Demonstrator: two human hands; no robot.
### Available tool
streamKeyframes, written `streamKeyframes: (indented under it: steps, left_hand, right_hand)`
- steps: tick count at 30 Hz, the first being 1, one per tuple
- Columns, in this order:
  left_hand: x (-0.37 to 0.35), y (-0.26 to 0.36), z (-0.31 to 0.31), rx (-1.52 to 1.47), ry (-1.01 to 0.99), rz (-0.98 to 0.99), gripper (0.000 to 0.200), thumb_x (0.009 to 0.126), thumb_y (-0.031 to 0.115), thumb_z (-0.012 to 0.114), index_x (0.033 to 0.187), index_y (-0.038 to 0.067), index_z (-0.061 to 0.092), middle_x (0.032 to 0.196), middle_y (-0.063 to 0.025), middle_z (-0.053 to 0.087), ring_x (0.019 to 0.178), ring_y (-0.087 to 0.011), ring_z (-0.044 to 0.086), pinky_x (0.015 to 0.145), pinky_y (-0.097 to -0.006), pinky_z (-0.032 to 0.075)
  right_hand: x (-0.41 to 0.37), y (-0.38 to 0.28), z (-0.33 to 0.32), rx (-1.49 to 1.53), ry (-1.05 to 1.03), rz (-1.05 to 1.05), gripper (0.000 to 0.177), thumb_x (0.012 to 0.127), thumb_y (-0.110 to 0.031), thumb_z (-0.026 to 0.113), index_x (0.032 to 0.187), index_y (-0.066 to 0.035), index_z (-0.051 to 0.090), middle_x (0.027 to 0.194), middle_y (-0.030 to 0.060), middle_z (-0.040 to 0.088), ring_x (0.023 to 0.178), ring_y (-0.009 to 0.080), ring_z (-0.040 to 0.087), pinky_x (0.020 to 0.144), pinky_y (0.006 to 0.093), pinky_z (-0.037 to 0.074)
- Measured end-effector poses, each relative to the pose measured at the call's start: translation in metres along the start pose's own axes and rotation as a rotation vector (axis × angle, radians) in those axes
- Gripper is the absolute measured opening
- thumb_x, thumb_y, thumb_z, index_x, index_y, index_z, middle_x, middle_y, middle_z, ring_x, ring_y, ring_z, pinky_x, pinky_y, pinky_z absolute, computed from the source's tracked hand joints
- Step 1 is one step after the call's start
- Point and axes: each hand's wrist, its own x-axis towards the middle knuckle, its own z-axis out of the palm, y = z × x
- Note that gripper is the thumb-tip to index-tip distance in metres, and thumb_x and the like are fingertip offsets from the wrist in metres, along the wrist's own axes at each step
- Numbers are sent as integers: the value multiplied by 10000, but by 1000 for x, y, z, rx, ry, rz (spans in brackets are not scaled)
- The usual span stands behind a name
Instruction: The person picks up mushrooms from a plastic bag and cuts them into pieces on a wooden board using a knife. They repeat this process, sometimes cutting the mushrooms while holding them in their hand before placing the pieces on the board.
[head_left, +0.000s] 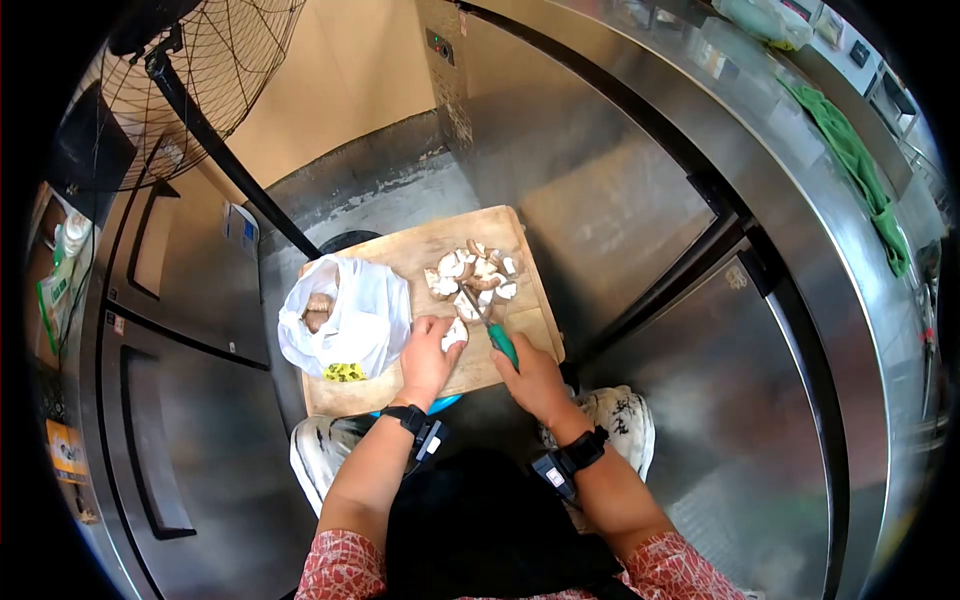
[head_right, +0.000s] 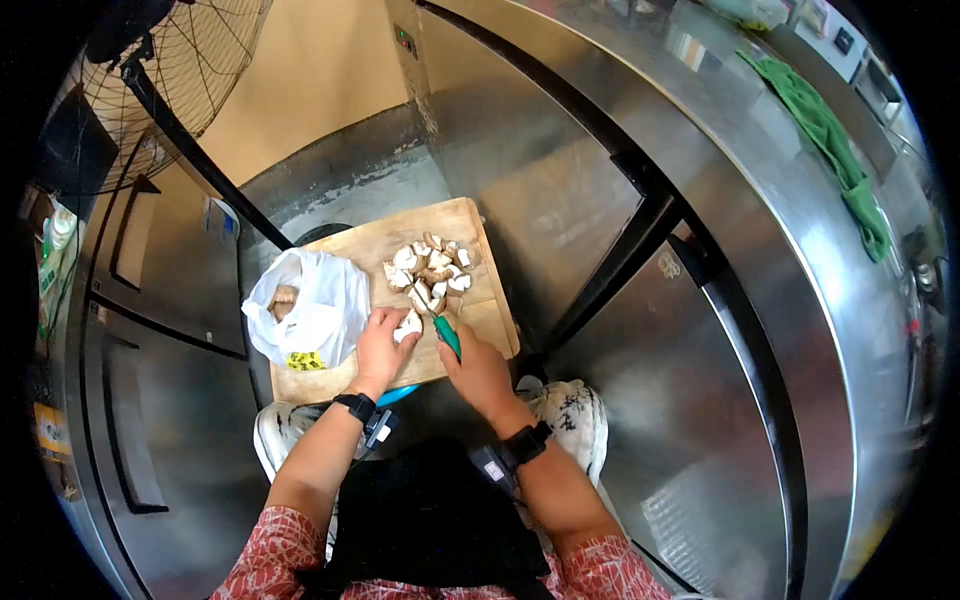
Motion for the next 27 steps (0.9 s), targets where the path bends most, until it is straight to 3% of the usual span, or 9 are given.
streamKeyframes:
  steps: [1,6,9,12,16,19,21,22,27]
  left_hand:
    - [2,-5,5,-50,28,6,422,721,235,755,1080,78,596,977,-99,578,876,-296,594,758,-384,489]
    - [30,-7,-6,-291,230,-89,332,758,166,740,1011,36,567,816,-113,632,768,-246,611,713,-341,488]
    - [70,-6,-10,-369,282,-220,291,771,165,740,979,32,585,824,-101,636,775,-202,608,715,-326,486]
    - [113,-7,-7,-356,309,-187,266,786,189,719,986,57,602,869,-98,637,811,-226,620,725,-342,488]
    - [139,-4,-11,-35,207,-214,245,812,251,657,1028,138,647,983,-96,621,899,-303,620,767,-400,485]
    - [145,-7,-1,115,97,-236,258,809,245,652,1046,147,668,1035,-119,610,919,-309,616,789,-408,483]
    - [151,-20,8,49,93,-199,284,833,240,609,1093,142,666,1110,-144,593,962,-326,604,853,-398,463]
    - [153,-28,13,16,106,-165,282,844,232,591,1098,133,664,1121,-151,593,967,-330,602,867,-393,457]
    - [156,-44,25,-264,69,-113,311,913,246,472,1104,83,657,1104,-184,613,1003,-341,587,909,-370,436]
  right_hand:
    - [1,1,1,-24,35,-45,283,906,-271,558,1008,-8,530,700,205,578,628,341,598,577,392,450]
    - [12,-13,-9,143,30,38,256,895,-249,585,967,-12,519,700,210,561,663,381,575,582,413,429]
    - [17,-15,-9,153,-8,70,249,891,-261,584,989,-42,517,710,212,581,678,405,583,580,459,433]
    - [19,-16,-6,148,-13,28,258,889,-273,584,1011,-57,511,712,212,589,676,414,583,576,484,432]
    - [22,-23,-8,148,-33,25,247,892,-276,583,987,-65,495,711,203,590,673,410,586,576,489,438]
    - [23,-24,-9,160,-31,15,237,896,-264,585,974,-62,489,713,198,590,676,400,592,574,466,443]
    - [23,-26,-10,194,-61,41,242,902,-241,588,1027,-51,505,726,196,587,688,391,593,585,432,437]
    - [24,-26,-9,176,-42,3,252,894,-278,586,946,-60,470,702,189,590,651,400,586,541,474,442]
    - [23,-25,-7,177,-35,-9,245,891,-269,591,940,-62,469,698,177,587,650,396,586,540,465,445]
